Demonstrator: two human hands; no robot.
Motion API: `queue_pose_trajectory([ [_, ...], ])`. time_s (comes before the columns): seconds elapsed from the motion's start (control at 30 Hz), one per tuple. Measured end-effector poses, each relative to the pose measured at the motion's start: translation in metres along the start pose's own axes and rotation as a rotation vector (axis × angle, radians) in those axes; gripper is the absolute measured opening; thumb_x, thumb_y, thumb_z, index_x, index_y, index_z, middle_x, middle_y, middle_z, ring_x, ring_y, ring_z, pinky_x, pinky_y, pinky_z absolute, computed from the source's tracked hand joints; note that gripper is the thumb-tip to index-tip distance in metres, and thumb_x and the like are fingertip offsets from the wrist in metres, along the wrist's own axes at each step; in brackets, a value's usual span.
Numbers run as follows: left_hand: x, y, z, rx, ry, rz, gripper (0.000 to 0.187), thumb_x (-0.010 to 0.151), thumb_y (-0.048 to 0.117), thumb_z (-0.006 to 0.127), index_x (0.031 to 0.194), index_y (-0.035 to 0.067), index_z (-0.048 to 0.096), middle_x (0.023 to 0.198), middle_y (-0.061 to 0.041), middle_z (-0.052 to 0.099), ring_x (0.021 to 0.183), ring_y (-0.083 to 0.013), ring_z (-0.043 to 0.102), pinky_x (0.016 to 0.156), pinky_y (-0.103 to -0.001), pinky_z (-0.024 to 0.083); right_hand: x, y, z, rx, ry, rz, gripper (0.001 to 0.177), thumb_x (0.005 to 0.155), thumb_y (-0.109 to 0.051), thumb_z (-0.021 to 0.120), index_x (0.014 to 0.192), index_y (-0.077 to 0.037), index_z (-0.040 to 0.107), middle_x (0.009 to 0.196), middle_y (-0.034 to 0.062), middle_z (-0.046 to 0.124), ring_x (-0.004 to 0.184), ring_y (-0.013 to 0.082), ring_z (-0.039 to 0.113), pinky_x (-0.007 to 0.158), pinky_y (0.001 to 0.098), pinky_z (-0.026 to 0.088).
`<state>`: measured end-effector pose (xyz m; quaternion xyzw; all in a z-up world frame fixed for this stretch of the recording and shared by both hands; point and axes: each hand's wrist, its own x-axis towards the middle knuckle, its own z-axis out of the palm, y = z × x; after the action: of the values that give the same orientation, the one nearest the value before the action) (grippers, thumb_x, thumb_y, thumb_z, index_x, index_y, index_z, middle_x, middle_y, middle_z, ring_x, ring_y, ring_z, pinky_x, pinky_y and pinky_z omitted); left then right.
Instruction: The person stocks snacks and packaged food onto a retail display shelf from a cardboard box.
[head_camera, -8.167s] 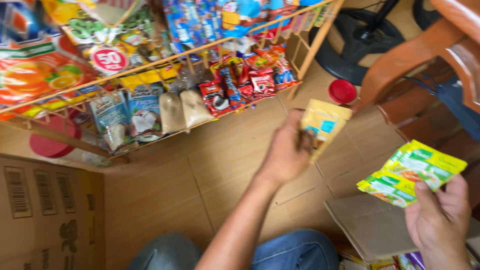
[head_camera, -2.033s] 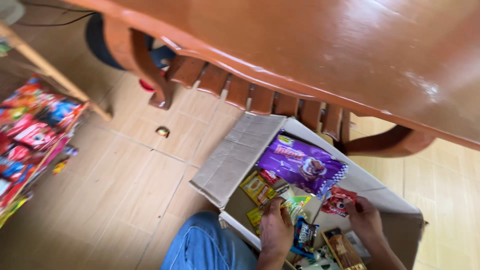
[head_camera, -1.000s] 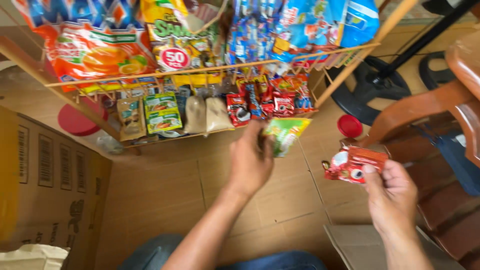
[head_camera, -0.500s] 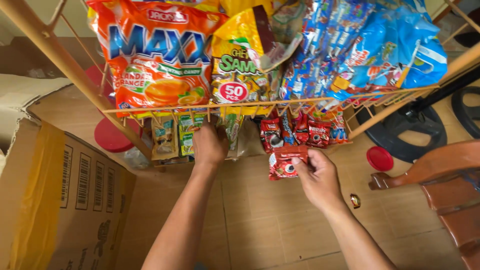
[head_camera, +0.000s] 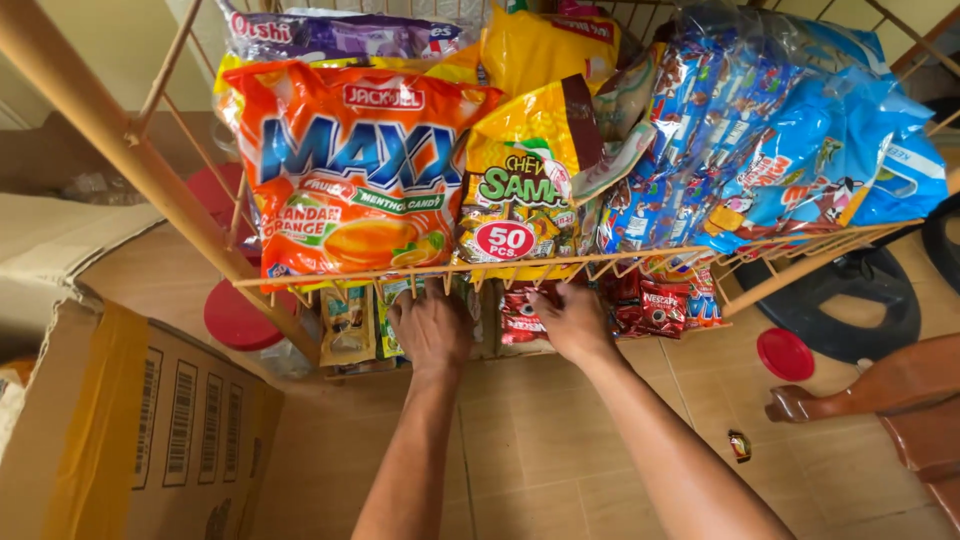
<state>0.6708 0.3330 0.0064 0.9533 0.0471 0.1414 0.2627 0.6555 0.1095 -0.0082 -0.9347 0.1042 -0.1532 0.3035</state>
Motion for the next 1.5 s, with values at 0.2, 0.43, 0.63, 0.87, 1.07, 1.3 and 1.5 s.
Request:
queue_pose_trajectory([
  [0.2,0.003,0.005,-0.016,0.000,0.102,0.047,0.053,0.081,0.029,0.069,0.122,-0.002,0.061,0.120,-0.024,0.066,0.117,-0.0425,0.054,0.098,-0.057,0.036,-0.012,-0.075,-0.016,-0.121,-0.200,0.258,0.054,0.089,-0.039,0.079,0.126,-0.005,0.063,0.124,0.0221,0.066,0.120,0.0406,0.056,0.101,0.0492,0.047],
  [0.43,-0.015,0.006,-0.056,0.149,-0.244,0.363,0.054,0.085,0.033,0.067,0.136,0.018,0.059,0.138,-0.016,0.058,0.136,-0.0374,0.047,0.114,-0.059,0.031,-0.050,-0.062,-0.014,-0.072,-0.160,-0.224,0.036,0.094,-0.020,0.063,0.128,-0.012,0.066,0.140,0.0182,0.057,0.128,0.0395,0.055,0.108,0.0474,0.047],
  [0.63,-0.024,0.011,-0.045,0.232,-0.177,0.522,0.067,0.080,0.029,0.068,0.144,0.019,0.055,0.147,-0.016,0.054,0.132,-0.0427,0.046,0.106,-0.064,0.029,-0.058,-0.068,-0.027,-0.242,-0.275,-0.321,0.051,0.088,-0.011,0.061,0.139,-0.010,0.058,0.153,0.0162,0.046,0.133,0.0452,0.043,0.112,0.0505,0.034],
  [0.87,-0.057,0.046,-0.067,-0.072,-0.078,0.346,0.056,0.080,0.027,0.070,0.134,0.012,0.062,0.132,-0.018,0.062,0.123,-0.0383,0.055,0.104,-0.057,0.036,-0.088,-0.074,-0.061,-0.108,-0.181,-0.281,0.051,0.087,-0.011,0.064,0.138,-0.009,0.057,0.149,0.0152,0.049,0.133,0.0408,0.046,0.112,0.0495,0.037],
  [1.07,-0.099,0.071,-0.085,-0.328,-0.158,0.279,0.043,0.083,0.021,0.071,0.123,0.006,0.067,0.121,-0.020,0.068,0.114,-0.0401,0.062,0.099,-0.053,0.046,-0.134,-0.070,-0.107,0.183,0.033,-0.095,0.041,0.092,-0.016,0.066,0.131,-0.005,0.060,0.130,0.0167,0.064,0.122,0.0374,0.059,0.103,0.0459,0.047],
  [1.3,-0.192,0.120,-0.085,-0.867,-0.333,0.339,0.034,0.100,0.002,0.064,0.133,-0.006,0.063,0.130,-0.015,0.068,0.120,-0.0204,0.063,0.109,-0.035,0.048,-0.242,-0.032,-0.206,0.384,0.411,0.133,0.037,0.101,-0.028,0.067,0.129,-0.003,0.063,0.126,0.0172,0.069,0.118,0.0323,0.068,0.101,0.0412,0.054],
  [1.5,-0.304,0.192,-0.107,-0.865,-0.468,0.402,0.029,0.102,0.002,0.068,0.130,-0.005,0.064,0.128,-0.012,0.068,0.118,-0.0172,0.063,0.101,-0.030,0.047,-0.333,0.002,-0.298,0.486,0.538,0.353,0.037,0.101,-0.028,0.066,0.129,-0.004,0.063,0.124,0.0132,0.070,0.114,0.0254,0.070,0.093,0.0380,0.056],
])
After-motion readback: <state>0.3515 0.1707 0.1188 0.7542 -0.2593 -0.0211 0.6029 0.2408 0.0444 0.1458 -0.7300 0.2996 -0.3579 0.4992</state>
